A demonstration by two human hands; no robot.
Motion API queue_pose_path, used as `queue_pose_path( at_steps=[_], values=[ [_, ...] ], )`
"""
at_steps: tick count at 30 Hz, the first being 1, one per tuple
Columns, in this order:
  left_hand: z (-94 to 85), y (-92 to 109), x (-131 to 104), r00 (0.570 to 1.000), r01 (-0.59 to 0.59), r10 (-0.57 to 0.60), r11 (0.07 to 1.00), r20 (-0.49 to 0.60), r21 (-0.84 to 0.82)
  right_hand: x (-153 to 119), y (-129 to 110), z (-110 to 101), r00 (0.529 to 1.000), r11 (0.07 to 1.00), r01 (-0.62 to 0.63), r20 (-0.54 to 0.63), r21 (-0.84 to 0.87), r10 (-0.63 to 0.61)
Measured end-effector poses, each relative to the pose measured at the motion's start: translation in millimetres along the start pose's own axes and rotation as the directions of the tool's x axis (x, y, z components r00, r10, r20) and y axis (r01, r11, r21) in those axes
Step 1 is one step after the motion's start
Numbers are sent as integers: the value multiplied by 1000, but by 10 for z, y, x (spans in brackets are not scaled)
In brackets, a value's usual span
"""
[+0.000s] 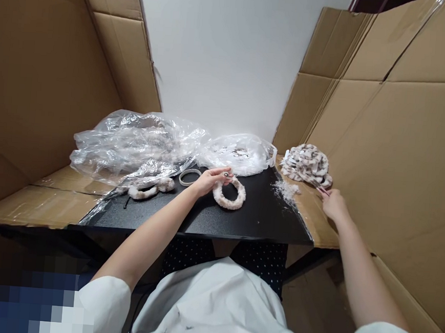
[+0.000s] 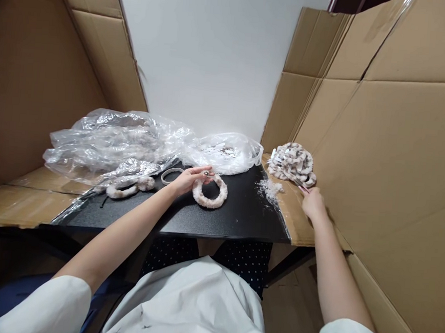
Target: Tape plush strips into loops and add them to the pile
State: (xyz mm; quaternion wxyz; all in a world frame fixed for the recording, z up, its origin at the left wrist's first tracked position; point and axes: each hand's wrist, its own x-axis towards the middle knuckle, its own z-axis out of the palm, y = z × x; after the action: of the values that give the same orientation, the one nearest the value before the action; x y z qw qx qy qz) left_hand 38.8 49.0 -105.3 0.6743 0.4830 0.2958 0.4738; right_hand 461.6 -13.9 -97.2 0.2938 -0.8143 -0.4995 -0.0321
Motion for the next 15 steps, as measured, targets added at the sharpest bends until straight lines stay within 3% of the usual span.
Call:
queue_pose_path(
  at_steps=[3, 6, 9, 12, 15],
  values=[
    [18, 7, -12, 1000, 9, -9, 1000, -4, -1, -157, -510, 30, 981, 947, 177, 26, 270, -191],
    [28, 3, -9, 1000, 5, -5, 1000, -22, -1, -430, -1154, 185, 899, 813, 385, 23, 436, -438],
    [21, -6, 5, 999, -13, 12, 1000, -35, -11, -726, -1697, 438, 805, 705, 515, 6, 488, -593],
    [15, -11, 14, 999, -31, 30, 999, -41, -16, -931, -1988, 674, 736, 657, 604, -1, 451, -677],
    [27, -11, 13, 998, -44, 43, 999, -42, -15, -998, -2042, 803, 716, 660, 641, 6, 391, -698]
  ],
)
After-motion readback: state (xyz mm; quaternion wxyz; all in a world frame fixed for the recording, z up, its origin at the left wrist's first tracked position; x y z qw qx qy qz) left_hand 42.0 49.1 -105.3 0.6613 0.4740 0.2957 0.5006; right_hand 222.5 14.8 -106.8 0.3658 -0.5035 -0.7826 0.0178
